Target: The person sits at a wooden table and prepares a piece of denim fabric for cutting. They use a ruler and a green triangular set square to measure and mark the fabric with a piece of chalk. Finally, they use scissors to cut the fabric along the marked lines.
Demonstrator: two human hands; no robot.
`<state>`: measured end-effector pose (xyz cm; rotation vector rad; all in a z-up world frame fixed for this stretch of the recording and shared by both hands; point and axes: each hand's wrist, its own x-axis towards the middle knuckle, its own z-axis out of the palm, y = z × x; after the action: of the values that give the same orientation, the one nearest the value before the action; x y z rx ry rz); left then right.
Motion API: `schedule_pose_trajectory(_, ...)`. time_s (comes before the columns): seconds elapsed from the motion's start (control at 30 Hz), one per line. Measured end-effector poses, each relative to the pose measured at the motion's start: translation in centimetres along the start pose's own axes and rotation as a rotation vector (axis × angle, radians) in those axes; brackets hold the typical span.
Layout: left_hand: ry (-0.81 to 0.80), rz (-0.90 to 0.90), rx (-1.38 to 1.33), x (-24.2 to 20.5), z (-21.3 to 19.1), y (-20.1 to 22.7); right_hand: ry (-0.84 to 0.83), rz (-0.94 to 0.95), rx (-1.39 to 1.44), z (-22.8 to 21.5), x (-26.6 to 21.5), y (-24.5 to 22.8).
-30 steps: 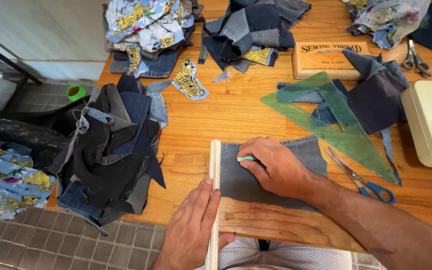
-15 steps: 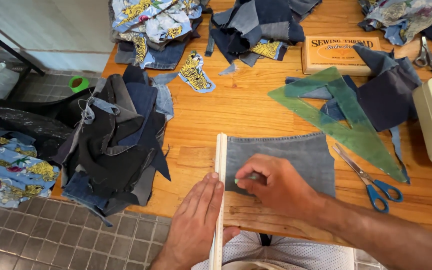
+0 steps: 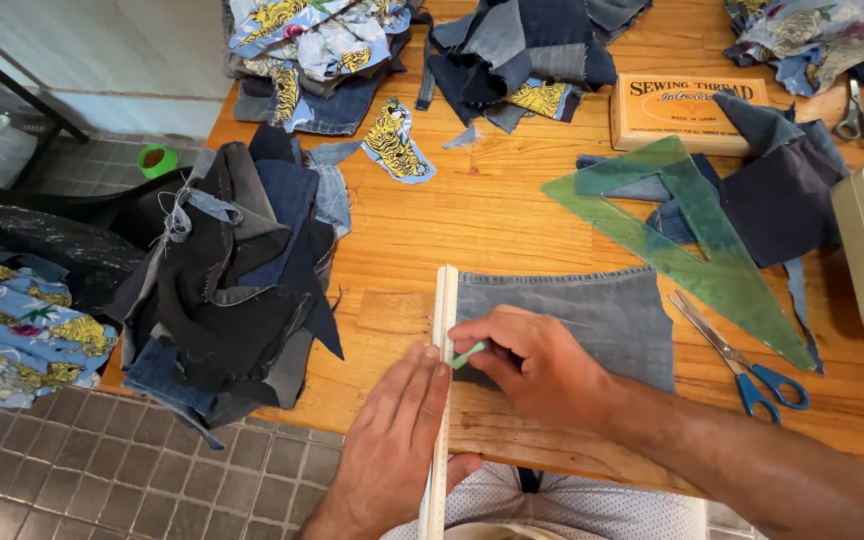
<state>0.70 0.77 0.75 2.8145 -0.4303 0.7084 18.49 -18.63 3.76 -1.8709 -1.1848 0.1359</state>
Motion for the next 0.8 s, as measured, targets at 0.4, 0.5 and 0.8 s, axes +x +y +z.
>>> schedule_pose_trajectory(0.4, 0.006, -0.005, 0.034, 0.08, -0.25, 0.04, -0.076, -0.025, 0.047, 0.02, 0.35, -0.31)
schedule_pose_trajectory(0.5, 0.010, -0.014, 0.034, 0.10, -0.23, 0.01, -0.057, -0.058, 0.047, 0.12, 0.40, -0.18)
schedule_pose_trajectory(0.8, 0.013, -0.019, 0.030, 0.09, -0.38, 0.06, -0.060, -0.090, 0.082, -0.51, 0.39, -0.98)
